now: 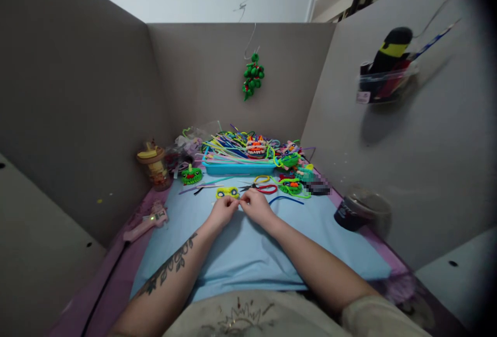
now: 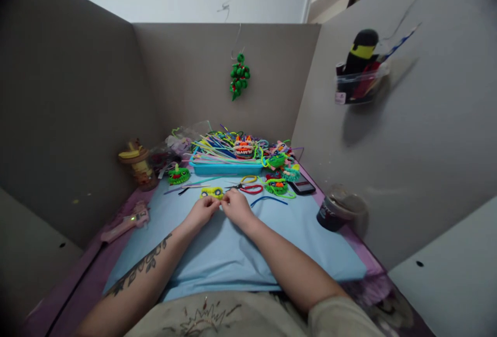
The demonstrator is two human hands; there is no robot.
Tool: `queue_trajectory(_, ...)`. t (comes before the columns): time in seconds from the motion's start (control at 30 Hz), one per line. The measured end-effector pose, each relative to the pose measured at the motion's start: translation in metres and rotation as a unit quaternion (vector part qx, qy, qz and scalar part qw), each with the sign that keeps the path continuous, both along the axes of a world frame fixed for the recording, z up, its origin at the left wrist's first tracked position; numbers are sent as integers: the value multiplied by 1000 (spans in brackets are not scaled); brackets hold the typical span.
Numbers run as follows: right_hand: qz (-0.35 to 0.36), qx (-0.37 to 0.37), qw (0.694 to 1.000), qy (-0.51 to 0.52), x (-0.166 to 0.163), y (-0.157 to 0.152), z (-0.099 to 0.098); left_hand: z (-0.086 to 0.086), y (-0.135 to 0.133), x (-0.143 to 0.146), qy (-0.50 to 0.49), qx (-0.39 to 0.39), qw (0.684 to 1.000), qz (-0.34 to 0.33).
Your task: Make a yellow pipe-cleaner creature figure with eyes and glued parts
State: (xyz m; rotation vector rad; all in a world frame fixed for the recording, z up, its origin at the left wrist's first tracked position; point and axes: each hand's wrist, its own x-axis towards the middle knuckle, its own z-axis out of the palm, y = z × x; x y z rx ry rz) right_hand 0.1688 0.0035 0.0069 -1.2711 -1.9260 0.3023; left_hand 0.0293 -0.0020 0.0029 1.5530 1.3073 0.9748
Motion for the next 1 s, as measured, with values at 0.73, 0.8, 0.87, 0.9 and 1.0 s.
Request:
queue_trajectory(0.73, 31, -45, 995, 79, 4, 2, 4, 6, 2, -7, 51, 83, 995, 13)
queue_trajectory(0.8, 33, -43, 996, 77, 3, 3, 4, 7, 1, -7, 44, 79, 996, 15)
queue_trajectory(0.87, 38, -43, 996, 74, 3, 3, 3, 8, 1, -7, 36, 67, 997, 16)
queue_trajectory(0.9, 40, -44, 996, 71, 3, 4, 3, 8, 1, -7, 31, 58, 998, 15)
queue_trajectory(1.0, 33, -37, 997, 55, 2, 4, 0, 7, 0, -5, 10, 30, 999, 12)
